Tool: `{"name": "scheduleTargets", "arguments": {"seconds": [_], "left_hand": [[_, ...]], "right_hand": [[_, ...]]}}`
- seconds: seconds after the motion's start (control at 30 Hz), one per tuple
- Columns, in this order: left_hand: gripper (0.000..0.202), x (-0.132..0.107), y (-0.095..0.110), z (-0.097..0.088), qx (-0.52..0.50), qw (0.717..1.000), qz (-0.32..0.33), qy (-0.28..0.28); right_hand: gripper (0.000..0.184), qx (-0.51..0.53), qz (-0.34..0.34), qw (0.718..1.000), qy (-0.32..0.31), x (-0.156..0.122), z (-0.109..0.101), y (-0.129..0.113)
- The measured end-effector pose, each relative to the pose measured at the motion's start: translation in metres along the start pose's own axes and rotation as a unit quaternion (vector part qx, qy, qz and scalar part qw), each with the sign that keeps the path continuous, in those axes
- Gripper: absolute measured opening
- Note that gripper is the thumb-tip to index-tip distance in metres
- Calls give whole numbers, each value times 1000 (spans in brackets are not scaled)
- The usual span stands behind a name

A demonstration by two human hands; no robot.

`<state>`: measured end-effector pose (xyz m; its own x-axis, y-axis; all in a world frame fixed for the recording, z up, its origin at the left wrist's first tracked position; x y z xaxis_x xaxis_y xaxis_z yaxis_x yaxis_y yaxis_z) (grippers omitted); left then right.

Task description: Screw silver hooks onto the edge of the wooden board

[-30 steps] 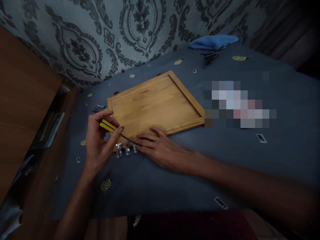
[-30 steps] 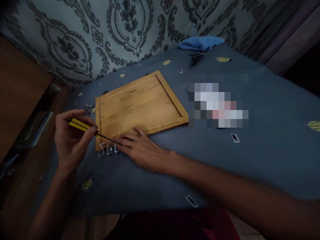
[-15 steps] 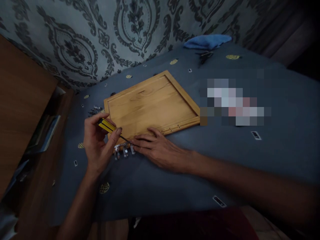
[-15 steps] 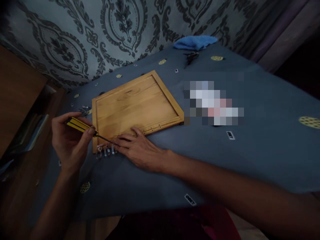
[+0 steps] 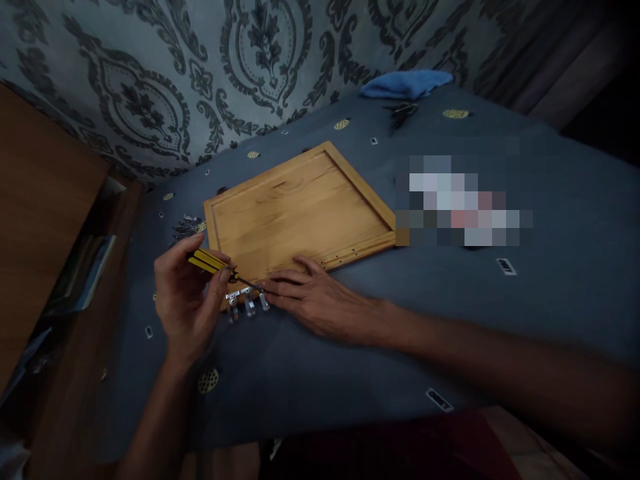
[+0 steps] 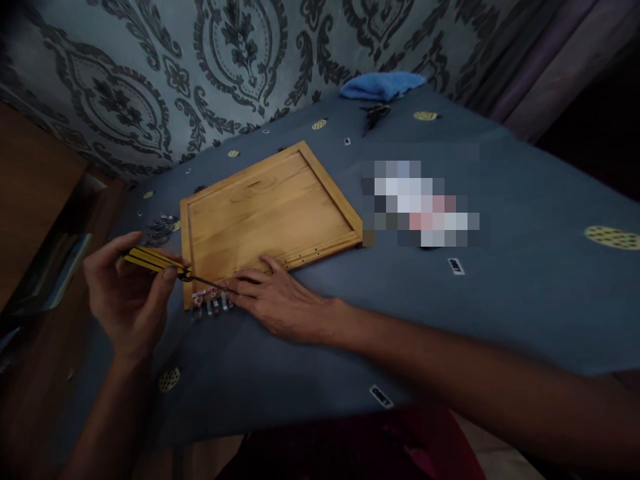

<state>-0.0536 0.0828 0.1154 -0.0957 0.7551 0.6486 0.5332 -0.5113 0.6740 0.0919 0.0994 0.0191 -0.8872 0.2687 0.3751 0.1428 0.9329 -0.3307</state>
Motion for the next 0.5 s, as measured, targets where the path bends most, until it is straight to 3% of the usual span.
{"name": "scheduleTargets", "arguments": {"seconds": [0.27,0.5], "left_hand": [[46,-2,7,-2,24,998,34,37],[45,-3,3,5,-12,1000,3,-8]], "right_hand": [[45,1,0,1000,-1,1,2,2],[44,0,2,1000,-5,0,-2,0]]}}
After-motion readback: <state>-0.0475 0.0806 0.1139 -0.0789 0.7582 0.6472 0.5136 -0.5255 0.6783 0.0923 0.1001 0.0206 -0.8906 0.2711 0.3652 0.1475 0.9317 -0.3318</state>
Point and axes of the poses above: each hand's wrist, its own x-axis towards the middle knuckle, its own z-axis out of the palm, y = z × x, the point moved 8 cm from there along x, towards the middle knuckle, and after that the axes turned 2 degrees about -z, right-handed, at the moved point
